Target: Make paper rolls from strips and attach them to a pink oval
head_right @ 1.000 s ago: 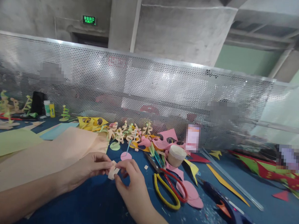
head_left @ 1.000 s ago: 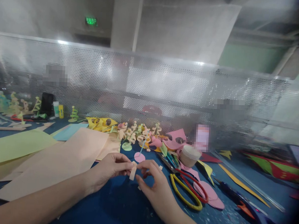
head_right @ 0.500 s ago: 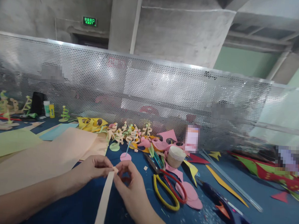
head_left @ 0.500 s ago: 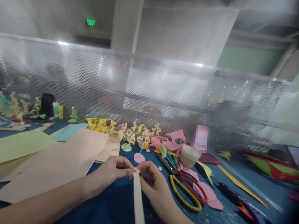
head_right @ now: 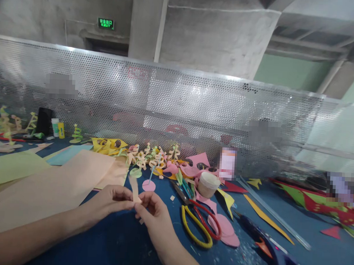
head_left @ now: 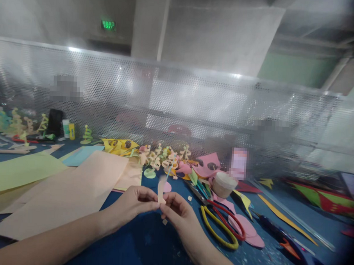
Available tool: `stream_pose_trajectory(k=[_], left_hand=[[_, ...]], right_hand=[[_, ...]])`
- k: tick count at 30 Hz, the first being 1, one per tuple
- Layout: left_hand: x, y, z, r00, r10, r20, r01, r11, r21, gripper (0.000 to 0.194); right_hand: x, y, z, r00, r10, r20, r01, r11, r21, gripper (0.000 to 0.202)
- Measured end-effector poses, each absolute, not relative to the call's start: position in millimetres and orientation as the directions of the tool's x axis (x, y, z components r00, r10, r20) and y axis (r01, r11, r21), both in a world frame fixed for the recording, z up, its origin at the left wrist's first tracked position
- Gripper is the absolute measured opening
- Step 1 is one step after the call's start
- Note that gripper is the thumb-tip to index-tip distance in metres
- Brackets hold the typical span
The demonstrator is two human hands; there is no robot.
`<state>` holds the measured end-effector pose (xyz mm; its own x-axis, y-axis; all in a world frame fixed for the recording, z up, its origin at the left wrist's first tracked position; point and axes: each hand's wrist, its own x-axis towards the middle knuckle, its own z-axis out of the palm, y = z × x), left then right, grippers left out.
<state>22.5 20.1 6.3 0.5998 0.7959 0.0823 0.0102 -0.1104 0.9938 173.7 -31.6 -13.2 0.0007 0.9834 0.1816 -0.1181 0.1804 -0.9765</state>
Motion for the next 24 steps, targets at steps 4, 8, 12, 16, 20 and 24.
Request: stream_pose_trajectory(k=[4,8,12,16,20,24], left_hand=[[24.1,20.8,2.0,0.591,0.805,0.063,0.065,-0.125,0.990,0.017],[25.2,22.4,-0.8,0.591,0.802,0.091,0.100,-0.185,0.978,0.017],[24.3,23.0,-1.6,0.597,0.798,0.077,0.132,-0.193,0.972,0.016],[24.0,19.3,1.7,0.630,0.774,0.061,0.150,-0.199,0.968,0.014],[24.4,14.5,5.3,0.621,0.776,0.110,0.194,-0.288,0.938,0.016],[23.7,13.5,2.0,0.621,0.761,0.186,0.236,-0.408,0.882,0.016]], right_hand=[[174.9,-29.9,-14.5,-0.011,0.981,0.191,-0.053,0.190,-0.980,0.030],[174.4,-29.8,-12.1,0.006,0.980,0.197,0.041,0.197,-0.980,0.032],[173.7,-29.9,-11.4,0.018,0.980,0.200,0.069,0.198,-0.978,0.032],[173.9,-29.6,-13.0,0.003,0.975,0.223,0.059,0.223,-0.973,0.030],[174.0,-30.2,-13.3,0.002,0.975,0.221,0.064,0.221,-0.973,0.031],[175.5,-32.0,-11.7,0.071,0.947,0.313,0.138,0.302,-0.943,0.026]])
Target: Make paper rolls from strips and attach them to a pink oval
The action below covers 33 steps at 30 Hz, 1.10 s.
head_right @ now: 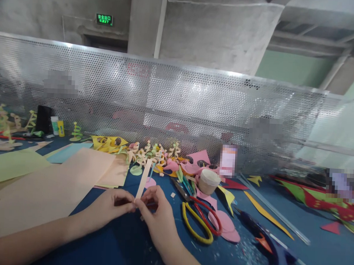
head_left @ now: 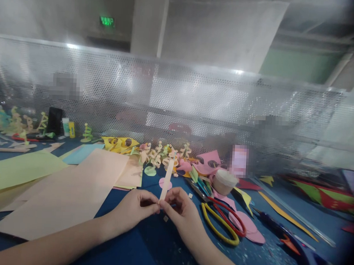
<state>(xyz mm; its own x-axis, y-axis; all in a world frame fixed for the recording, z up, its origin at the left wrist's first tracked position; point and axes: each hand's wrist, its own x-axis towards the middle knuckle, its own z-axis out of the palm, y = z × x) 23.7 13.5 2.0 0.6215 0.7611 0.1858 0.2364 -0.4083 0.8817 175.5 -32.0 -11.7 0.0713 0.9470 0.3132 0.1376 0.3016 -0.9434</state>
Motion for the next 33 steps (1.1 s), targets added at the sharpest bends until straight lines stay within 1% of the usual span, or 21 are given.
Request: stream_pose_trajectory(k=[2,4,6,9,12,19,24,27,31,33], left_hand=[[23.3,13.6,-0.6,0.625,0.751,0.212,0.240,-0.444,0.863,0.017],[23.3,13.1,-1.7,0.622,0.744,0.246,0.249,-0.486,0.838,0.018],[23.4,11.8,-1.1,0.613,0.739,0.280,0.277,-0.533,0.800,0.018],[23.4,9.3,0.9,0.598,0.733,0.325,0.321,-0.591,0.740,0.017],[22.8,7.8,1.5,0.594,0.719,0.359,0.339,-0.629,0.699,0.016],[21.4,8.8,-0.2,0.606,0.711,0.356,0.344,-0.638,0.689,0.015],[22.1,8.4,-0.1,0.580,0.728,0.365,0.341,-0.624,0.704,0.014],[22.4,9.0,0.3,0.571,0.735,0.365,0.307,-0.604,0.736,0.013],[21.7,13.7,-1.0,0.582,0.730,0.358,0.245,-0.577,0.779,0.013],[21.3,16.9,-3.2,0.578,0.723,0.380,0.211,-0.582,0.786,0.013]], right_hand=[[177.2,-33.6,-11.1,0.089,0.918,0.386,0.250,0.355,-0.901,0.020],[179.1,-35.5,-11.0,0.057,0.892,0.448,0.385,0.394,-0.835,0.012],[180.7,-37.0,-11.0,0.003,0.873,0.488,0.493,0.424,-0.760,0.010],[181.9,-38.0,-10.3,-0.013,0.860,0.509,0.568,0.426,-0.704,0.012],[181.4,-37.4,-8.2,0.012,0.861,0.508,0.580,0.408,-0.705,0.010],[180.1,-36.1,-6.4,-0.002,0.863,0.505,0.545,0.424,-0.723,0.008],[180.0,-35.6,-10.0,0.022,0.902,0.432,0.521,0.358,-0.775,0.007],[178.8,-34.8,-10.9,0.024,0.913,0.407,0.404,0.363,-0.840,0.006],[178.0,-32.5,-11.9,0.006,0.941,0.338,0.161,0.333,-0.929,0.024],[178.6,-30.7,-12.7,-0.016,0.956,0.292,0.068,0.293,-0.954,0.027]])
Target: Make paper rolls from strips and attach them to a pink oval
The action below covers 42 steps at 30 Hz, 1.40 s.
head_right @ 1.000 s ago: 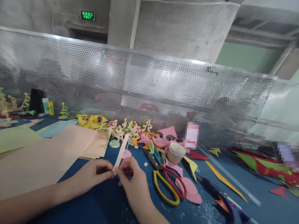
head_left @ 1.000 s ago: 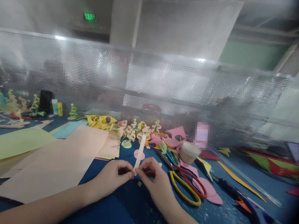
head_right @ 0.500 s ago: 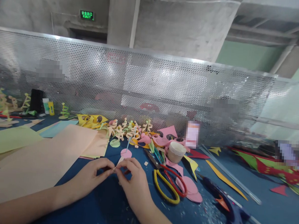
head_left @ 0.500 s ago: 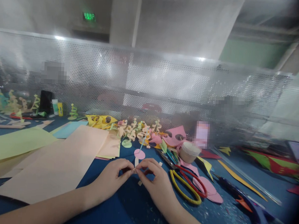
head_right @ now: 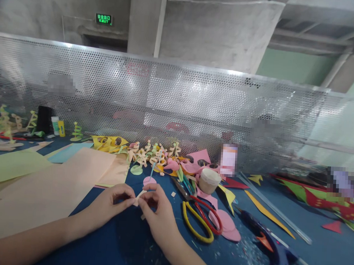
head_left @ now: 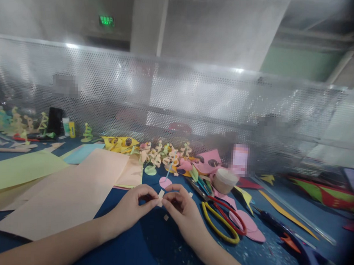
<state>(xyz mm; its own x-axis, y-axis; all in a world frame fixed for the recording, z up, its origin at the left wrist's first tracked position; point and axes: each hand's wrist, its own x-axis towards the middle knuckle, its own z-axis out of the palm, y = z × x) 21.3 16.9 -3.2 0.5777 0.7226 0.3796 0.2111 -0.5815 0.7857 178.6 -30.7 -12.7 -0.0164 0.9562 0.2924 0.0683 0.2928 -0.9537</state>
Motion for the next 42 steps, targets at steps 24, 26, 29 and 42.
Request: stream_pose_trajectory(k=[24,26,29,42], left_hand=[[25,19,-4,0.509,0.856,0.089,-0.147,-0.015,0.989,0.014],[25,18,-4,0.514,0.853,0.083,-0.146,-0.009,0.989,0.014],[25,16,-4,0.517,0.852,0.083,-0.134,-0.015,0.991,0.012],[27,11,-2,0.511,0.850,0.129,-0.142,-0.065,0.988,0.007]], right_hand=[[177,-38,-6,-0.081,0.818,0.570,0.490,0.530,-0.692,0.021],[177,-39,-5,-0.084,0.812,0.578,0.535,0.526,-0.661,0.018],[177,-39,-5,-0.067,0.806,0.588,0.537,0.526,-0.659,0.011],[171,-37,-9,0.071,0.940,0.333,0.156,0.319,-0.935,0.023]])
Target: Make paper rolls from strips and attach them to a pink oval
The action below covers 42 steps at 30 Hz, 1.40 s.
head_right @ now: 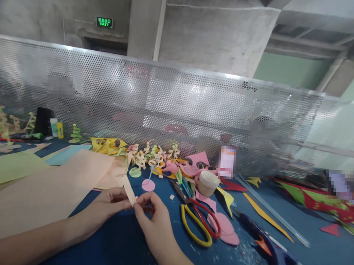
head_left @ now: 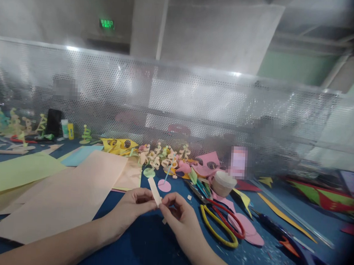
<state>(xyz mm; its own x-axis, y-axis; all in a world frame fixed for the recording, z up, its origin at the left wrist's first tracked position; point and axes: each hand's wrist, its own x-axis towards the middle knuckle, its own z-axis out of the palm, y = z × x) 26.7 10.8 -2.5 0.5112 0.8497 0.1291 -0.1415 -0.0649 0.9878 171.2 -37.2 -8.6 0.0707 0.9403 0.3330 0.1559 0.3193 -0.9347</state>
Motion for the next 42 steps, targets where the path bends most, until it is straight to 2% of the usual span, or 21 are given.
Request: stream_pose_trajectory(k=[8,17,23,30,42], left_hand=[[28,12,-3,0.557,0.814,0.167,-0.119,-0.120,0.986,0.015],[28,13,-5,0.556,0.811,0.181,-0.067,-0.174,0.982,0.015],[28,16,-13,0.558,0.802,0.214,-0.004,-0.255,0.967,0.009],[26,17,-12,0.602,0.784,0.151,0.096,-0.258,0.961,0.014],[26,13,-9,0.582,0.783,0.221,0.088,-0.330,0.940,0.014]], right_hand=[[171,-38,-7,0.054,0.957,0.285,0.077,0.281,-0.957,0.026],[171,-34,-9,0.044,0.941,0.335,0.063,0.332,-0.941,0.028],[174,-33,-12,0.022,0.968,0.251,0.193,0.242,-0.951,0.029],[174,-32,-10,0.038,0.973,0.228,0.103,0.223,-0.969,0.031],[175,-32,-10,0.002,0.972,0.234,0.041,0.234,-0.971,0.031]])
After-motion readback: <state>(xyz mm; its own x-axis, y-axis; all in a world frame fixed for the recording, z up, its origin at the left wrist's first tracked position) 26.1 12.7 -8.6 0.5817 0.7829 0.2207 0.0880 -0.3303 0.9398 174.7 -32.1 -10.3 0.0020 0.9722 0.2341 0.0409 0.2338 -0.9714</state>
